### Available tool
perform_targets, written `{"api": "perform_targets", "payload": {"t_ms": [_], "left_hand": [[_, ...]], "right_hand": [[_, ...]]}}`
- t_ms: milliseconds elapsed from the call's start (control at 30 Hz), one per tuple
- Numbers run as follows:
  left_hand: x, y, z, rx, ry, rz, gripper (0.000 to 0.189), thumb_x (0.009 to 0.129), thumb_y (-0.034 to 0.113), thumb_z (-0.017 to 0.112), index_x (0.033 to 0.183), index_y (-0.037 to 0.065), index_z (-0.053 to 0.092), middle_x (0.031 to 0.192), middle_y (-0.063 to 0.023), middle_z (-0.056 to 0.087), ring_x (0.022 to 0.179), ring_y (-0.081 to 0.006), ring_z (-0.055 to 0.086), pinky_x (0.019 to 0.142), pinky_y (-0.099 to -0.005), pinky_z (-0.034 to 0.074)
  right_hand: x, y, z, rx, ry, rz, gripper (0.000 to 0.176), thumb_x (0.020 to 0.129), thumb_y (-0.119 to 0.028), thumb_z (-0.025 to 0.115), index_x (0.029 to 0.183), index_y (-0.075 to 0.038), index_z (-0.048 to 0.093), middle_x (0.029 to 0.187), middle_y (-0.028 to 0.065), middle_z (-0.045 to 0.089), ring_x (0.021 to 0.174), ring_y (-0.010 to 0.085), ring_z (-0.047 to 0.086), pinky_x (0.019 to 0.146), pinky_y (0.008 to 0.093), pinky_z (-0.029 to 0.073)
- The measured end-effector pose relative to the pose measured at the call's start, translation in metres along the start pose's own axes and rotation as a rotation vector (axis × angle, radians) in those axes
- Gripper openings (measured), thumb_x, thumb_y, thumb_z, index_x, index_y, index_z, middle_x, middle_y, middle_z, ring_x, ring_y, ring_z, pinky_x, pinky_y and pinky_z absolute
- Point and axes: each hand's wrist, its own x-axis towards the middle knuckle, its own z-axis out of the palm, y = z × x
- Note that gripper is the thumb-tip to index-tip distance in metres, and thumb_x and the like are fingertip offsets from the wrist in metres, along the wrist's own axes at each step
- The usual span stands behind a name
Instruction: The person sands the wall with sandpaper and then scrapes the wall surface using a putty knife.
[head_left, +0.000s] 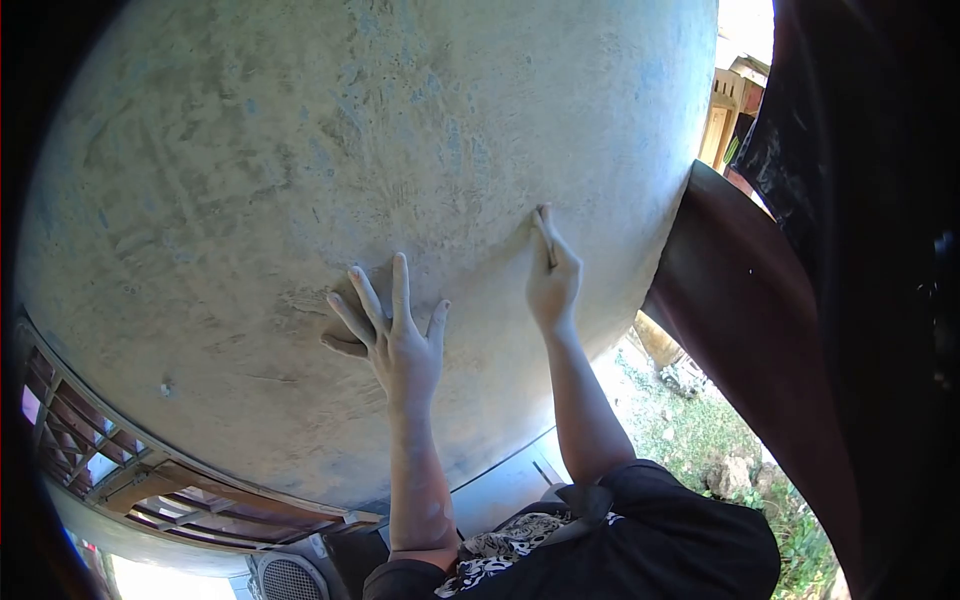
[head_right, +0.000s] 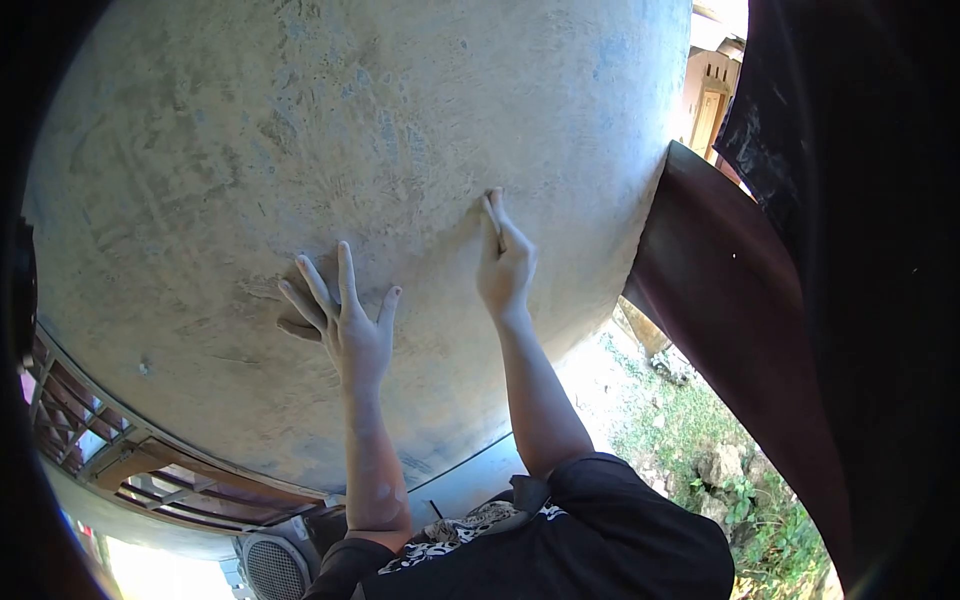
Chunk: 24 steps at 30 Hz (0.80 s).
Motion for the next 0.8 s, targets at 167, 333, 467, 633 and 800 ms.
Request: {"api": "perform_targets", "payload": {"t_ms": [167,333,467,633,800], "left_hand": [[-0.001,0.003,0.0,0.049,0.002,-0.015,0.096,0.084,0.048,0.083,0.166,0.035,0.033,0.178,-0.0137,0.003,0.159,-0.0524,-0.005,0.113,-0.0851,-0.001],[0.0,0.003,0.001,0.001,0.01,-0.023,0.095,0.083,0.045,0.085,0.164,0.038,0.036,0.177,-0.0135,0.008,0.159,-0.0524,-0.001,0.112,-0.0859,0.0],[0.0,0.006,-0.007,0.016,-0.021,-0.03,0.094,0.083,0.043,0.085,0.163,0.042,0.036,0.177,-0.0136,0.013,0.159,-0.0523,0.002,0.111,-0.0872,0.002],[-0.001,0.005,-0.003,0.002,-0.008,-0.026,0.093,0.085,0.041,0.084,0.164,0.042,0.035,0.177,-0.0131,0.013,0.16,-0.0515,0.002,0.11,-0.0871,-0.001],[-0.004,0.005,-0.015,0.023,-0.055,-0.011,0.077,0.093,0.04,0.077,0.162,0.032,0.043,0.176,-0.0165,0.015,0.16,-0.0519,0.0,0.115,-0.0811,-0.002]], "right_hand": [[-0.017,-0.024,0.017,0.068,-0.04,0.141,0.035,0.104,-0.005,0.063,0.137,0.005,0.065,0.14,0.0249,0.063,0.116,0.0266,0.073,0.096,0.0287,0.055],[-0.031,0.003,-0.002,-0.084,-0.212,-0.107,0.038,0.101,-0.002,0.066,0.139,0.001,0.066,0.137,0.0207,0.068,0.058,0.0133,0.053,0.056,0.0332,0.045],[0.003,0.029,0.003,-0.044,-0.014,-0.009,0.037,0.103,-0.004,0.064,0.139,0.002,0.065,0.141,0.0212,0.065,0.072,0.0148,0.067,0.065,0.0283,0.05],[-0.03,-0.027,0.01,0.027,-0.165,0.058,0.037,0.101,-0.005,0.067,0.138,0.004,0.065,0.142,0.0238,0.063,0.087,0.0187,0.075,0.074,0.03,0.055],[-0.06,-0.071,-0.01,0.008,-0.421,0.121,0.042,0.098,-0.002,0.07,0.14,-0.001,0.066,0.118,0.0223,0.074,0.081,0.0198,0.072,0.072,0.0289,0.053]]}}
